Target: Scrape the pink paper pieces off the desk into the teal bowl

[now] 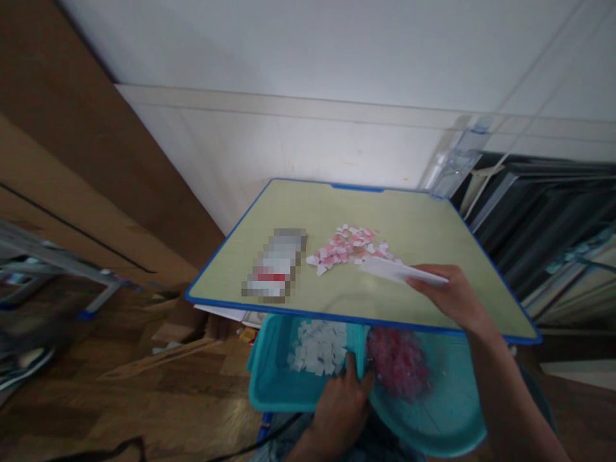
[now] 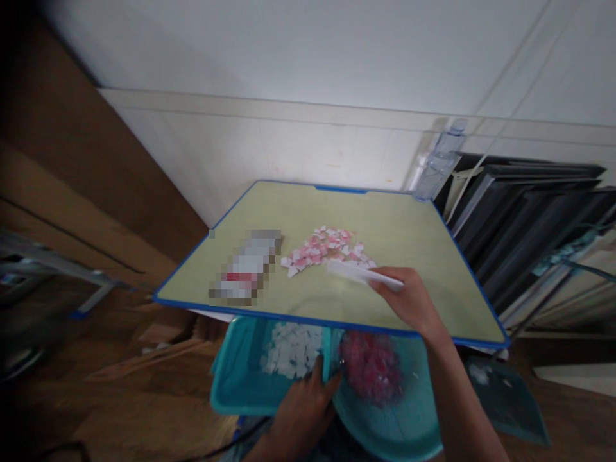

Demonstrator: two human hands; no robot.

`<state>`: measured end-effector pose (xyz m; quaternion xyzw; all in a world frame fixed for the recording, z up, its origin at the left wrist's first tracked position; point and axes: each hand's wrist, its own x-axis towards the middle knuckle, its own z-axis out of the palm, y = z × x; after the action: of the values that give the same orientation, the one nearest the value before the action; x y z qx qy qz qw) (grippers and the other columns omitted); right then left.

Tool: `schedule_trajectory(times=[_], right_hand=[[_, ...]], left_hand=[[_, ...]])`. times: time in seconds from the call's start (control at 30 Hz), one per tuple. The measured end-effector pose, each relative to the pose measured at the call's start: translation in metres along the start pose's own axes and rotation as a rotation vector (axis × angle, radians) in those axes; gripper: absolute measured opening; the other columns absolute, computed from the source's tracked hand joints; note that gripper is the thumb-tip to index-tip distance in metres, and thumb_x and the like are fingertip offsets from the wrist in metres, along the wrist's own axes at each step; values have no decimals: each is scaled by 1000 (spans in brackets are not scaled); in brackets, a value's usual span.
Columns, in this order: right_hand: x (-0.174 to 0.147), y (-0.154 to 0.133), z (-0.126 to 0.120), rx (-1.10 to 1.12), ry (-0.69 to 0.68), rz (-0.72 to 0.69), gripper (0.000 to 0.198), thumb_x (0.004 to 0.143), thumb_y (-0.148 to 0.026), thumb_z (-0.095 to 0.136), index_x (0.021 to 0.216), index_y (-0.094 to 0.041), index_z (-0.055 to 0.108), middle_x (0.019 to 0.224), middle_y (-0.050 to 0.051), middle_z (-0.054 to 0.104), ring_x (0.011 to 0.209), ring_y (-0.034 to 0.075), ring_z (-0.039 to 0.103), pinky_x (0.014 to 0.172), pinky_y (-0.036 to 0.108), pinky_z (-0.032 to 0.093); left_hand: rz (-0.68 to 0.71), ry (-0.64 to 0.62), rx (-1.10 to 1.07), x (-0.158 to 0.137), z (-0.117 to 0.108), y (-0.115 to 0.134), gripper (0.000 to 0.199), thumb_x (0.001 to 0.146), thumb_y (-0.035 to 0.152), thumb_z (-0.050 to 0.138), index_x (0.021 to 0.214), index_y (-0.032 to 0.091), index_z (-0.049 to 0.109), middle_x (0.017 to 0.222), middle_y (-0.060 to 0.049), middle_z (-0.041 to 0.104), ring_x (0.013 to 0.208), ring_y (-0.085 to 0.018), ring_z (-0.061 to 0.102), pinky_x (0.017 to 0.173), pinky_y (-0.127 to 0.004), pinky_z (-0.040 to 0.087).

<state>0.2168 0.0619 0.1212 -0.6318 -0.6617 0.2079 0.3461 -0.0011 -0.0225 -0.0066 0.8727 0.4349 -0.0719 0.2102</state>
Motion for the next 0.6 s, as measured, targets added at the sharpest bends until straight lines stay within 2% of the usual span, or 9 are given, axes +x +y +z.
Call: schedule_trajectory(times=[0.07,0.17,0.27,0.4,0.53,0.6], right_hand=[[3,12,-7,-48,50,8,28,74,-34,56,85,-14,72,75,6,72,62,20,63,54,28,47],[4,22,-16,-112,25,-9,29,75,-34,53,85,-14,72,73,6,72,61,21,63,54,29,47],[3,23,-23,-120,-38,-8,28,74,-35,56,79,-14,72,68,6,71,59,21,62,53,29,47],[0,19,-28,-84,15,29,27,73,-35,57,79,-14,72,68,6,71,58,20,62,52,28,46],[-3,15,-29,-74,-116,44,24,72,-34,58,70,-14,71,57,3,66,50,16,57,45,24,41],[-4,15,-29,-71,-135,62,26,71,-36,58,67,-14,69,54,2,63,48,15,54,43,24,39]], left_hand=[[-10,3,-3,0,2,0,51,81,18,46,129,30,37,133,-18,32,86,-25,59,72,-38,47],[-13,-10,-13,1,5,0,53,79,17,47,129,31,36,134,-17,31,88,-25,59,73,-38,47],[-18,-14,-18,1,7,-1,55,78,15,48,130,30,36,135,-17,29,89,-26,58,75,-38,46],[-24,-17,-22,3,11,-3,58,76,12,48,130,30,37,136,-18,28,89,-26,59,74,-39,46],[-21,-4,-11,2,13,-3,59,77,12,47,131,31,35,136,-19,29,88,-27,59,73,-41,47],[-16,1,-3,2,13,-3,58,77,13,47,131,31,36,136,-20,29,87,-27,60,72,-41,47]])
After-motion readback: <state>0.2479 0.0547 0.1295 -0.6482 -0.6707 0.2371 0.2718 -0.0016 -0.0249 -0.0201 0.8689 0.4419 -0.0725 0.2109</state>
